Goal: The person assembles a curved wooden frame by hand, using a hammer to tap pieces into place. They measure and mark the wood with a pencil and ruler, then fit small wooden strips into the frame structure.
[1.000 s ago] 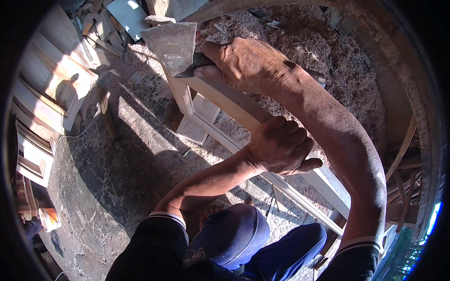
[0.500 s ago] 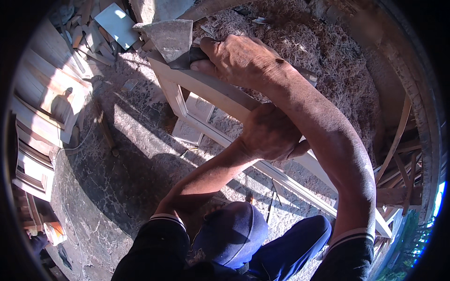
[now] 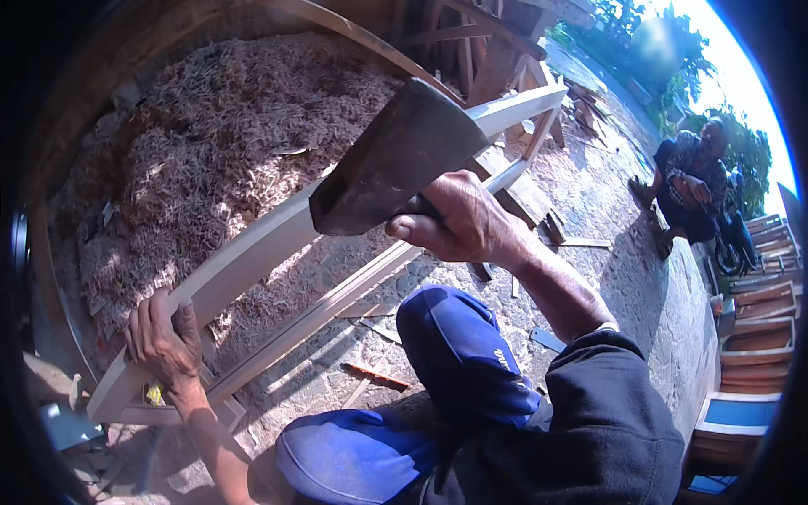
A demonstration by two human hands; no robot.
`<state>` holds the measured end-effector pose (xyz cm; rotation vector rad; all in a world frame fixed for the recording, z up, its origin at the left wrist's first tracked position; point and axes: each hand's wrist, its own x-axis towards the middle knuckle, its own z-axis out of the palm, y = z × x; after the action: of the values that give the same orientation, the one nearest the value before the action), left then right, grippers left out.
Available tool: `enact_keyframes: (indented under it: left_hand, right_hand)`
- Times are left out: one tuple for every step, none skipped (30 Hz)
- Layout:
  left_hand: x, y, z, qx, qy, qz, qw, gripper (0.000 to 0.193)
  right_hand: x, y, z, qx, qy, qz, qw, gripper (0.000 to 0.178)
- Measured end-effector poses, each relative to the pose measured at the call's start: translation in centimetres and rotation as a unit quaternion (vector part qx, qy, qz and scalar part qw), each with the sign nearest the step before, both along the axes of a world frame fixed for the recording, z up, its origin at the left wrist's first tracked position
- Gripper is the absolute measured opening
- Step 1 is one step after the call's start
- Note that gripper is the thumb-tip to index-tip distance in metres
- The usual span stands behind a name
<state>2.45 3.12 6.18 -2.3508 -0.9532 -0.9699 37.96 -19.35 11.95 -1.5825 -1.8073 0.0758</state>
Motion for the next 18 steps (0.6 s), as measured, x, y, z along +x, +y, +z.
enact_keyframes:
  left_hand:
    - [0.2,-0.1,0.5,0.008,0.040,-0.003,0.999,0.059]
    - [0.7,-0.4,0.8,0.021,0.072,0.000,0.997,0.064]
    - [1.5,-0.6,0.8,0.015,0.104,-0.007,0.994,0.071]
    - [2.3,-0.9,0.9,0.013,0.129,-0.011,0.992,0.081]
    - [3.3,-1.1,0.7,-0.001,0.131,-0.032,0.991,0.096]
    - [4.4,-1.2,0.4,-0.012,0.141,-0.033,0.989,0.105]
    - [5.5,-1.4,0.0,-0.020,0.153,-0.032,0.988,0.107]
    - [6.6,-1.5,-0.5,-0.021,0.149,-0.035,0.988,0.110]
    - [7.6,-1.6,-1.0,-0.017,0.158,-0.028,0.987,0.110]
    - [8.4,-1.6,-1.3,-0.007,0.155,-0.028,0.987,0.105]
    - [9.1,-1.4,-1.5,0.019,0.145,-0.034,0.989,0.101]
    - [9.6,-1.0,-1.6,0.008,0.149,-0.021,0.989,0.098]
    - [10.1,-0.3,-1.7,0.030,0.149,-0.025,0.988,0.094]
    - [10.4,0.6,-1.6,0.035,0.163,-0.017,0.986,0.091]
    - [10.7,1.5,-1.5,0.043,0.166,-0.015,0.985,0.088]
    - [10.9,2.5,-1.4,0.041,0.178,-0.018,0.983,0.086]
    - [11.1,3.4,-1.3,0.042,0.181,-0.025,0.982,0.085]
    - [11.2,4.2,-1.3,0.043,0.184,-0.031,0.982,0.084]
  right_hand:
    - [1.9,-2.9,-2.6,-0.005,0.017,-0.042,0.999,0.040]
    - [3.4,-5.7,-5.5,-0.044,0.051,-0.115,0.991,0.042]
    - [4.1,-8.2,-8.8,-0.061,0.123,-0.173,0.975,0.050]
    - [4.7,-10.5,-12.2,-0.137,0.117,-0.267,0.947,0.061]
    - [5.2,-12.7,-15.3,-0.181,0.138,-0.322,0.919,0.060]
    - [5.6,-14.3,-18.5,-0.280,0.149,-0.389,0.865,0.059]
    - [6.2,-15.9,-21.3,-0.316,0.178,-0.391,0.846,0.055]
    - [6.7,-17.2,-23.8,-0.363,0.198,-0.398,0.819,0.052]
    - [7.2,-18.2,-26.1,-0.404,0.189,-0.405,0.798,0.047]
    - [7.5,-19.0,-28.0,-0.428,0.193,-0.416,0.779,0.045]
    - [7.9,-19.8,-29.5,-0.405,0.202,-0.393,0.801,0.044]
    - [8.2,-20.5,-30.7,-0.437,0.208,-0.399,0.779,0.042]
    - [8.4,-21.1,-31.6,-0.418,0.227,-0.384,0.792,0.041]
    - [8.5,-21.7,-32.4,-0.425,0.246,-0.385,0.781,0.040]
    - [8.5,-22.5,-32.8,-0.432,0.273,-0.381,0.771,0.040]
    - [8.6,-23.0,-33.1,-0.424,0.237,-0.369,0.792,0.038]
    - [8.6,-23.8,-33.2,-0.405,0.223,-0.359,0.811,0.039]
    - [8.6,-24.3,-33.2,-0.393,0.216,-0.343,0.825,0.040]
